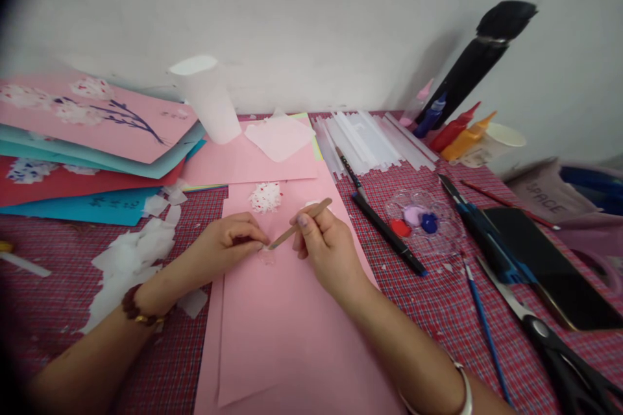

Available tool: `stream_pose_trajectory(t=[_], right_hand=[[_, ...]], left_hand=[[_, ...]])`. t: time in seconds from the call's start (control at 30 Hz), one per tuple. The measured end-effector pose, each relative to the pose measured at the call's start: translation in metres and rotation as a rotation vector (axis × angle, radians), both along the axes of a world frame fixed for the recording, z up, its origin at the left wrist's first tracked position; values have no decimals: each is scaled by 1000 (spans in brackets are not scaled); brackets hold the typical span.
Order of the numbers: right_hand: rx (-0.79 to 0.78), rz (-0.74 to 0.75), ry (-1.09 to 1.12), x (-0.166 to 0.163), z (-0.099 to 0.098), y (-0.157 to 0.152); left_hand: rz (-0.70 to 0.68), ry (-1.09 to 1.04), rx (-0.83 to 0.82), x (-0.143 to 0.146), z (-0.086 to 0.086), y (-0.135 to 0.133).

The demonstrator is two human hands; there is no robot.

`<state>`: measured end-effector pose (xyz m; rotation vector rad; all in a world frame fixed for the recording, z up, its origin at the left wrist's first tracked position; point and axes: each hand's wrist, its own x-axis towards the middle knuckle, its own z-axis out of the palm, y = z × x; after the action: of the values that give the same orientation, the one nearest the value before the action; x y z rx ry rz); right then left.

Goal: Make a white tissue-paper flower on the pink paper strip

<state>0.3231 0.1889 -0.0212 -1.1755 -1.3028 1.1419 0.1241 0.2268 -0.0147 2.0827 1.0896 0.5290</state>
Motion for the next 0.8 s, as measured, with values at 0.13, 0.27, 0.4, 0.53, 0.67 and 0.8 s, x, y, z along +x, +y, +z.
stream_pose_trajectory(t=[0.13,0.27,0.4,0.53,0.67,0.8], right_hand=[[52,-86,13,7,3,-1],[94,-129,-3,11,13,-5],[102,-78,-67,8,14,-7],[92,-25,-78,4,10,-7],[89,-10,-71,3,6,-6],[57,7,-63,7,0,-5]], left_hand=[[7,1,-3,-1,-1,1],[-16,-3,-8,-3,-3,2],[-2,-6,-13,-5,-4,3],[41,-10,-56,-5,-3,1],[68,-4,-104,-4,-4,1],[74,26,-122,-5,4,7]])
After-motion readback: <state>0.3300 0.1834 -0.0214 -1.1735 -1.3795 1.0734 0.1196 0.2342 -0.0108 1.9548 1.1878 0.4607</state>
